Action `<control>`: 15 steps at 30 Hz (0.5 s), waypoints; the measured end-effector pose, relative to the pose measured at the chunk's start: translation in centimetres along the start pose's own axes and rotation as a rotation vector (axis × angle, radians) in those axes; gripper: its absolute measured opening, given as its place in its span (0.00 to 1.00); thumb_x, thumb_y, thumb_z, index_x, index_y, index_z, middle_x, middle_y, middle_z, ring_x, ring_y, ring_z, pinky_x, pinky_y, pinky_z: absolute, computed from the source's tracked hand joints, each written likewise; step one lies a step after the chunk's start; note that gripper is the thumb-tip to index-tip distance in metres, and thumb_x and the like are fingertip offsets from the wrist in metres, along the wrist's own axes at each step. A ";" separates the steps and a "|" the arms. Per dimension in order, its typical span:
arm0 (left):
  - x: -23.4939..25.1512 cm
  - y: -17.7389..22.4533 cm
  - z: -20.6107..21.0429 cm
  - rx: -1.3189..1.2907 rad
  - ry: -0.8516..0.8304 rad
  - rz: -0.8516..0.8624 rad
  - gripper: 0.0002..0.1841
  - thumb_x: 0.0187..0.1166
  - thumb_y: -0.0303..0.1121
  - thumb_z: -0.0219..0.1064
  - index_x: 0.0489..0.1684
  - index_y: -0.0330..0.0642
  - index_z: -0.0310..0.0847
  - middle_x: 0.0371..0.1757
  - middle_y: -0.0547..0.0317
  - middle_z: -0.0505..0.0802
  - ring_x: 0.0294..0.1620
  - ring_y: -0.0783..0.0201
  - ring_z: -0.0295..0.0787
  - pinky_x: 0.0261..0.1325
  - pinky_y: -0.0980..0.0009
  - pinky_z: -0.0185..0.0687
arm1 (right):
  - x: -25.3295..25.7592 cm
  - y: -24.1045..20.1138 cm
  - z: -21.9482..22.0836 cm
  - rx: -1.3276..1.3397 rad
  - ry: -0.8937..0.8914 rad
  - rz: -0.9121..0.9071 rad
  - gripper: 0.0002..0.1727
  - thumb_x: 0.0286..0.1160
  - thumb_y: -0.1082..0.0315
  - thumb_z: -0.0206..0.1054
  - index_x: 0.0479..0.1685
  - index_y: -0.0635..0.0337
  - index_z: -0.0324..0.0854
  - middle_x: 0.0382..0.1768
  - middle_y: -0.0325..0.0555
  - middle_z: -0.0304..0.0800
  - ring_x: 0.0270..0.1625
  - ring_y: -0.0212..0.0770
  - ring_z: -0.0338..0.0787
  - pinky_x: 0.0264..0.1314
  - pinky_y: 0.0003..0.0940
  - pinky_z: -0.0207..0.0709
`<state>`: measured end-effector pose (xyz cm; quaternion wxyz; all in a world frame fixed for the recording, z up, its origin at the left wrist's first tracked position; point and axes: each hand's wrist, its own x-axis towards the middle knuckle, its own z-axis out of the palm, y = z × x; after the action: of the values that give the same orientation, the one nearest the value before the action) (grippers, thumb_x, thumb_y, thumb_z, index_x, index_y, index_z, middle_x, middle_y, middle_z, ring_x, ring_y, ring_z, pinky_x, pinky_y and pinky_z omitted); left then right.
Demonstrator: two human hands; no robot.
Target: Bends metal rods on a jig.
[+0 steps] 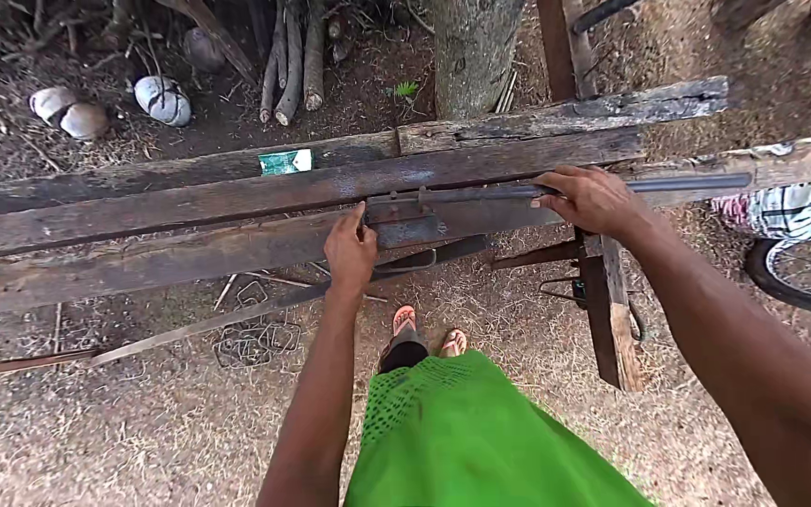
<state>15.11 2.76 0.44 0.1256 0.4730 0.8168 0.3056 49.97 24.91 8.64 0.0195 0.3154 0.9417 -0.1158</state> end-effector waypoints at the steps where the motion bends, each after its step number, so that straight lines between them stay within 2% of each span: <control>1: 0.2 0.1 0.0 0.036 0.005 -0.026 0.24 0.81 0.27 0.62 0.78 0.42 0.80 0.49 0.38 0.93 0.46 0.42 0.92 0.53 0.42 0.85 | 0.2 0.7 -0.3 -0.016 0.016 -0.018 0.22 0.87 0.49 0.62 0.68 0.53 0.85 0.54 0.59 0.91 0.56 0.65 0.91 0.58 0.68 0.79; 3: 0.3 0.3 0.0 0.087 0.012 -0.073 0.24 0.80 0.28 0.62 0.77 0.42 0.82 0.52 0.35 0.92 0.50 0.41 0.92 0.55 0.42 0.84 | 0.3 2.8 -0.9 -0.050 0.019 -0.029 0.22 0.87 0.50 0.62 0.68 0.52 0.85 0.55 0.60 0.91 0.57 0.65 0.91 0.59 0.70 0.77; 5: 0.3 0.5 0.0 0.093 -0.020 -0.106 0.23 0.81 0.28 0.62 0.76 0.42 0.83 0.60 0.32 0.86 0.53 0.40 0.89 0.56 0.44 0.85 | -0.1 5.7 -1.4 -0.072 -0.005 0.004 0.21 0.87 0.51 0.63 0.70 0.50 0.85 0.57 0.60 0.90 0.61 0.66 0.89 0.64 0.73 0.74; 8: 0.1 0.2 0.0 0.048 -0.065 -0.023 0.21 0.84 0.26 0.60 0.75 0.36 0.81 0.59 0.32 0.87 0.54 0.39 0.89 0.57 0.43 0.85 | -1.6 8.7 -1.3 -0.044 -0.033 0.041 0.21 0.86 0.53 0.64 0.69 0.52 0.85 0.57 0.62 0.90 0.61 0.69 0.88 0.65 0.75 0.72; 12: 0.6 -0.2 0.5 -0.014 -0.028 -0.007 0.18 0.84 0.25 0.59 0.69 0.32 0.85 0.57 0.34 0.90 0.56 0.42 0.90 0.64 0.46 0.83 | -3.1 9.3 0.9 0.052 -0.063 0.076 0.21 0.86 0.56 0.66 0.69 0.57 0.84 0.56 0.65 0.89 0.59 0.70 0.89 0.64 0.75 0.76; 15: -0.1 -0.8 0.6 -0.111 0.039 -0.026 0.16 0.83 0.26 0.62 0.64 0.33 0.88 0.58 0.40 0.92 0.56 0.50 0.92 0.64 0.53 0.85 | -3.7 8.9 2.8 0.119 -0.043 0.076 0.20 0.85 0.60 0.67 0.69 0.59 0.82 0.59 0.66 0.89 0.61 0.71 0.89 0.64 0.76 0.75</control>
<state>14.88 2.65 -0.52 0.1397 0.4485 0.8070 0.3579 58.16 28.95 4.46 0.0252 0.3491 0.9198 -0.1776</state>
